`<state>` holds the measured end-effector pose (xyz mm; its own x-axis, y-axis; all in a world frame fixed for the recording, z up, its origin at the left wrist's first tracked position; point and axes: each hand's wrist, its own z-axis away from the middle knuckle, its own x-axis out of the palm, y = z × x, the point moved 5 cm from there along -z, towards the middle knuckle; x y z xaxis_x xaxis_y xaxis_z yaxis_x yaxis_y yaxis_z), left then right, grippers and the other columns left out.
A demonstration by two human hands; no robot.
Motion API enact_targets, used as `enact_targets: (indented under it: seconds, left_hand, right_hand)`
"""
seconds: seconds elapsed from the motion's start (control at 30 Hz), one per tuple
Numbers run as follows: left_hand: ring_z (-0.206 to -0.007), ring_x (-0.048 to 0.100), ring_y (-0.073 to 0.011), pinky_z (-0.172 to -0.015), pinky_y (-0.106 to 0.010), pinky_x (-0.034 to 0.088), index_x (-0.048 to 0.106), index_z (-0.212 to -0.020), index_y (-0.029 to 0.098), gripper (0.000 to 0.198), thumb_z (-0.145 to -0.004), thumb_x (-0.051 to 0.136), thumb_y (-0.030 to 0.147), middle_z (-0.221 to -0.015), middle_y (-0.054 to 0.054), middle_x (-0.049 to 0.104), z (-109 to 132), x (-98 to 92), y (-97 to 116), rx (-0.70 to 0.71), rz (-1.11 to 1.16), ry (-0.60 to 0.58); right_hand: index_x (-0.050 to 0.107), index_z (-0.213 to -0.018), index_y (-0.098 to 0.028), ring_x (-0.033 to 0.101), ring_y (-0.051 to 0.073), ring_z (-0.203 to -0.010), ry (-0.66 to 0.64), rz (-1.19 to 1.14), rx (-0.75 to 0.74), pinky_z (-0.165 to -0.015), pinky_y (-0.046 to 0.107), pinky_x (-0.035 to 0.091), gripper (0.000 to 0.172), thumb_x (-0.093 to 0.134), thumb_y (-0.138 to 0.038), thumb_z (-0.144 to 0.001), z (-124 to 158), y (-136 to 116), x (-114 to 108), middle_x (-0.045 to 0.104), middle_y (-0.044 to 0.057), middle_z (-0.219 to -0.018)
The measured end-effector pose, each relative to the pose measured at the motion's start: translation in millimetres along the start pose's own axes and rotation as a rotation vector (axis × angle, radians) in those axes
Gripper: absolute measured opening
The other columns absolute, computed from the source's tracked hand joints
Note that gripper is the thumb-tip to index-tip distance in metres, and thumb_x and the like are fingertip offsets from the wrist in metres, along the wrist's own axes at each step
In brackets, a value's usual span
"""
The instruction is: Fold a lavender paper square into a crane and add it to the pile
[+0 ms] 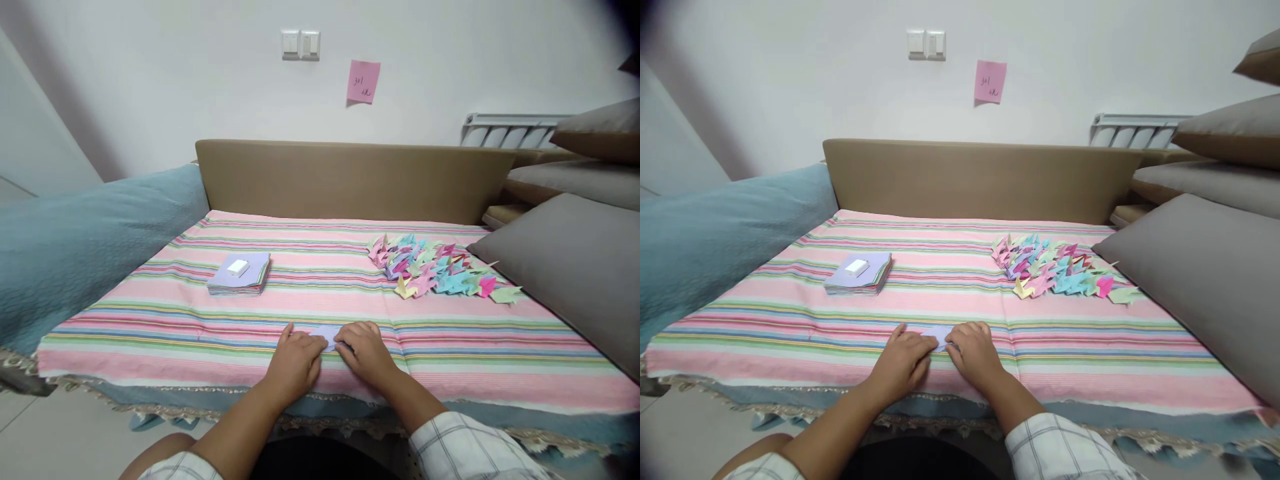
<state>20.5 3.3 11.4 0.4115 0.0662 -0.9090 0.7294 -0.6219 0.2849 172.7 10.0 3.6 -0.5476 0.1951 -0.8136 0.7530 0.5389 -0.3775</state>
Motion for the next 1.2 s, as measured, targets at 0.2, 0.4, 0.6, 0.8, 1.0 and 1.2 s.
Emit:
enact_targets:
  seconds: [0.2,0.4,0.6,0.8,1.0,1.2]
  left_hand:
    - [-0.082,0.063,-0.0195,-0.104,-0.055,0.018,0.066,-0.097,0.028,0.017,-0.084,0.056,0.027,-0.085,-0.001,0.072,-10,2.5,-3,-0.037,-0.017,0.148]
    - [-0.077,0.062,-0.0164,-0.107,-0.052,0.015,0.068,-0.086,0.029,0.01,-0.083,0.058,0.028,-0.078,0.002,0.071,-15,6.1,-4,0.0,-0.076,0.197]
    - [-0.069,0.06,-0.0128,-0.106,-0.048,0.016,0.066,-0.08,0.027,0.015,-0.087,0.053,0.025,-0.072,0.004,0.069,-15,10.2,-3,0.075,-0.195,0.239]
    - [-0.067,0.058,-0.0117,-0.107,-0.045,0.017,0.064,-0.084,0.026,0.016,-0.088,0.05,0.02,-0.069,0.004,0.067,-14,13.6,-3,0.128,-0.263,0.283]
    - [-0.066,0.057,-0.0114,-0.107,-0.044,0.017,0.064,-0.083,0.026,0.015,-0.086,0.052,0.018,-0.07,0.005,0.067,-13,16.4,-5,0.139,-0.268,0.288]
    - [-0.067,0.058,-0.0112,-0.108,-0.044,0.016,0.063,-0.083,0.026,0.014,-0.086,0.052,0.018,-0.071,0.005,0.067,-13,17.1,-6,0.136,-0.267,0.289]
  right_hand:
    - [0.063,-0.084,-0.024,0.054,0.018,-0.088,-0.037,-0.033,0.069,-0.081,0.034,0.03,0.007,0.056,-0.024,-0.085,-2,3,2,0.065,0.001,-0.089]
    - [0.063,-0.088,-0.024,0.053,0.018,-0.091,-0.026,-0.033,0.103,-0.081,0.033,0.03,0.008,0.057,-0.023,-0.084,-2,5,6,0.065,0.0,-0.092]
    - [0.061,-0.088,-0.021,0.052,0.018,-0.088,0.079,0.039,0.039,-0.08,0.033,0.031,0.008,0.055,-0.024,-0.085,3,1,-1,0.063,0.003,-0.089]
    - [0.064,-0.083,-0.022,0.047,0.016,-0.076,0.1,0.208,-0.154,-0.072,0.032,0.028,0.017,0.049,-0.023,-0.089,15,-12,-3,0.058,0.002,-0.076]
    - [0.064,-0.1,-0.022,0.049,0.017,-0.079,0.118,0.231,-0.217,-0.074,0.032,0.03,0.021,0.045,-0.018,-0.09,24,-13,3,0.061,0.004,-0.082]
    - [0.063,-0.102,-0.02,0.05,0.017,-0.081,0.148,0.253,-0.219,-0.075,0.032,0.032,0.023,0.044,-0.016,-0.09,27,-14,4,0.062,0.005,-0.084]
